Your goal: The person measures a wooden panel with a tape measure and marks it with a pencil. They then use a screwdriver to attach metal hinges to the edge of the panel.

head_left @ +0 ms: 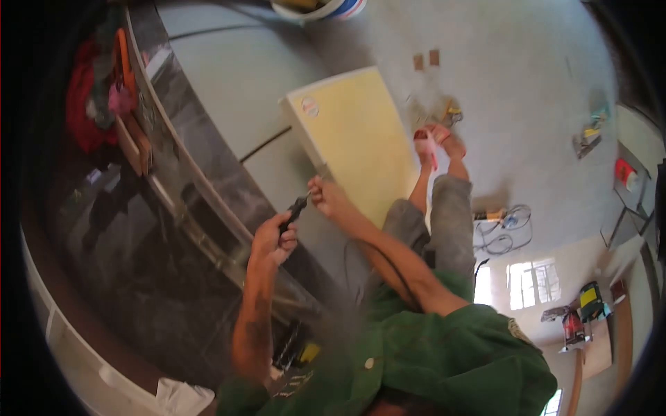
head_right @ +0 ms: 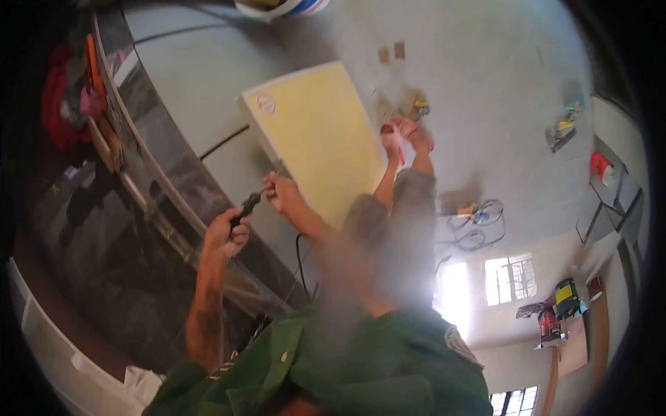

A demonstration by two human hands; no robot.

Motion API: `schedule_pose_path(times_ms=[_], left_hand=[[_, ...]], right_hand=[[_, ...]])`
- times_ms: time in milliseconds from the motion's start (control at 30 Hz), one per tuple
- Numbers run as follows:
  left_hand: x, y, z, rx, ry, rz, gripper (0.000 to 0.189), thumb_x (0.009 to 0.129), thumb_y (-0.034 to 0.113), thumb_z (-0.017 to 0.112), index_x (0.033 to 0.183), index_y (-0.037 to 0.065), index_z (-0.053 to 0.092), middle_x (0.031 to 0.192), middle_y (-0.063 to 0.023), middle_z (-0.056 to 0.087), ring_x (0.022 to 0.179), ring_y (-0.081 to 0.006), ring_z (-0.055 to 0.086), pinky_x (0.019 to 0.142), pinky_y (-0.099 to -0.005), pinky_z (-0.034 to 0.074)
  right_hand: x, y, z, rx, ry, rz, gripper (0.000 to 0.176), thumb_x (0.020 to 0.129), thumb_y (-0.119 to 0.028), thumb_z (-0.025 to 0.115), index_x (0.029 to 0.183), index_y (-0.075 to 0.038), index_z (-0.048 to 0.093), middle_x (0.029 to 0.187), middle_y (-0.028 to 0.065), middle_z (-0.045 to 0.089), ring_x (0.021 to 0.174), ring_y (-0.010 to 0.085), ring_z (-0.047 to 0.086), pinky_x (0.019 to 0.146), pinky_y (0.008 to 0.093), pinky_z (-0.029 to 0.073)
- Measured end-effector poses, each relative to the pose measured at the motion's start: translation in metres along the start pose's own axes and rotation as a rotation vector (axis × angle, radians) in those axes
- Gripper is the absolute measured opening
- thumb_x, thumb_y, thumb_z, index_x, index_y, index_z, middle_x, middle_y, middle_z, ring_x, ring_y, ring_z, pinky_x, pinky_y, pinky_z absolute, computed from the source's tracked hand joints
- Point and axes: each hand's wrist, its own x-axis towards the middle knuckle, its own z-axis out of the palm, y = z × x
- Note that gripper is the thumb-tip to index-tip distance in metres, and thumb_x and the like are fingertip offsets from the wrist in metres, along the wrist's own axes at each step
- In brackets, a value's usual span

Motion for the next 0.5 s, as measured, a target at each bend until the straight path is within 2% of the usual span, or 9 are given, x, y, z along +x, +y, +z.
schedule_pose_path(times_ms=[33,67,100,167,200,300,400,467,500], left_hand=[[-0.009,0.003,0.015,0.405,0.238,0.108,0.01,0.092,0.011,0.055,0.097,0.003,0.059,0.058,-0.0012,0.047,0.038,-0.011,0.042,0.035,-0.0265,0.032],[-0.013,0.005,0.026,0.719,0.365,0.294,0.012,0.093,0.013,0.056,0.097,0.002,0.059,0.06,-0.0015,0.048,0.041,-0.0111,0.043,0.036,-0.0261,0.032],[-0.017,0.002,0.029,0.884,0.413,0.466,0.014,0.093,0.015,0.056,0.098,0.002,0.059,0.061,-0.0019,0.049,0.043,-0.0112,0.045,0.037,-0.0257,0.033],[-0.021,0.003,0.034,0.893,0.411,0.559,0.019,0.094,0.019,0.057,0.099,0.001,0.059,0.064,-0.0026,0.05,0.048,-0.0114,0.048,0.038,-0.0249,0.035],[-0.022,0.006,0.037,0.826,0.399,0.54,0.022,0.094,0.021,0.058,0.1,0.0,0.059,0.065,-0.0029,0.051,0.05,-0.0115,0.05,0.039,-0.0245,0.035],[-0.028,0.017,0.042,0.379,0.338,0.203,0.03,0.095,0.028,0.059,0.102,-0.001,0.058,0.07,-0.004,0.053,0.057,-0.0119,0.055,0.041,-0.0233,0.037],[-0.025,0.014,0.029,-0.025,0.218,-0.026,0.032,0.094,0.029,0.061,0.102,-0.002,0.059,0.071,-0.0042,0.054,0.058,-0.0127,0.056,0.043,-0.0241,0.039],[-0.018,0.013,0.017,-0.133,0.149,-0.102,0.031,0.093,0.028,0.062,0.103,-0.002,0.06,0.071,-0.004,0.055,0.057,-0.0134,0.055,0.045,-0.0253,0.04],[-0.015,0.013,0.013,-0.058,0.15,-0.091,0.031,0.093,0.027,0.062,0.103,-0.002,0.06,0.072,-0.0039,0.055,0.056,-0.0138,0.054,0.045,-0.0259,0.041]], right_hand=[[-0.031,-0.009,0.039,0.031,0.128,0.035,0.018,0.099,-0.02,0.054,0.095,-0.002,0.053,0.079,0.0028,0.053,0.061,0.006,0.046,0.048,0.0177,0.037],[-0.035,-0.012,0.042,0.053,0.074,0.027,0.017,0.099,-0.019,0.055,0.096,-0.002,0.053,0.08,0.0032,0.053,0.061,0.0059,0.046,0.048,0.0177,0.037],[-0.037,-0.013,0.039,0.07,0.021,0.016,0.016,0.099,-0.018,0.055,0.096,-0.002,0.053,0.081,0.0036,0.053,0.061,0.0058,0.046,0.048,0.0177,0.037],[-0.038,-0.007,0.037,0.114,-0.026,0.03,0.015,0.099,-0.017,0.055,0.097,-0.002,0.052,0.083,0.0043,0.053,0.061,0.0057,0.046,0.049,0.0176,0.038],[-0.037,-0.01,0.038,0.139,-0.026,0.04,0.015,0.099,-0.016,0.054,0.098,-0.002,0.051,0.085,0.0045,0.053,0.061,0.0056,0.046,0.05,0.0175,0.038],[-0.04,-0.016,0.036,0.199,-0.038,0.037,0.015,0.099,-0.016,0.053,0.099,-0.001,0.05,0.087,0.0053,0.053,0.061,0.0056,0.047,0.051,0.0172,0.039],[-0.04,-0.011,0.037,0.224,-0.042,0.047,0.015,0.099,-0.016,0.053,0.1,-0.001,0.05,0.087,0.0053,0.053,0.061,0.0058,0.047,0.052,0.017,0.039],[-0.037,-0.011,0.035,0.218,-0.049,0.034,0.014,0.1,-0.015,0.052,0.1,-0.001,0.05,0.087,0.0052,0.053,0.061,0.0061,0.047,0.052,0.0171,0.039],[-0.039,-0.01,0.034,0.208,-0.056,0.02,0.014,0.1,-0.015,0.052,0.1,-0.001,0.05,0.087,0.0053,0.053,0.061,0.0063,0.048,0.051,0.0172,0.039]])
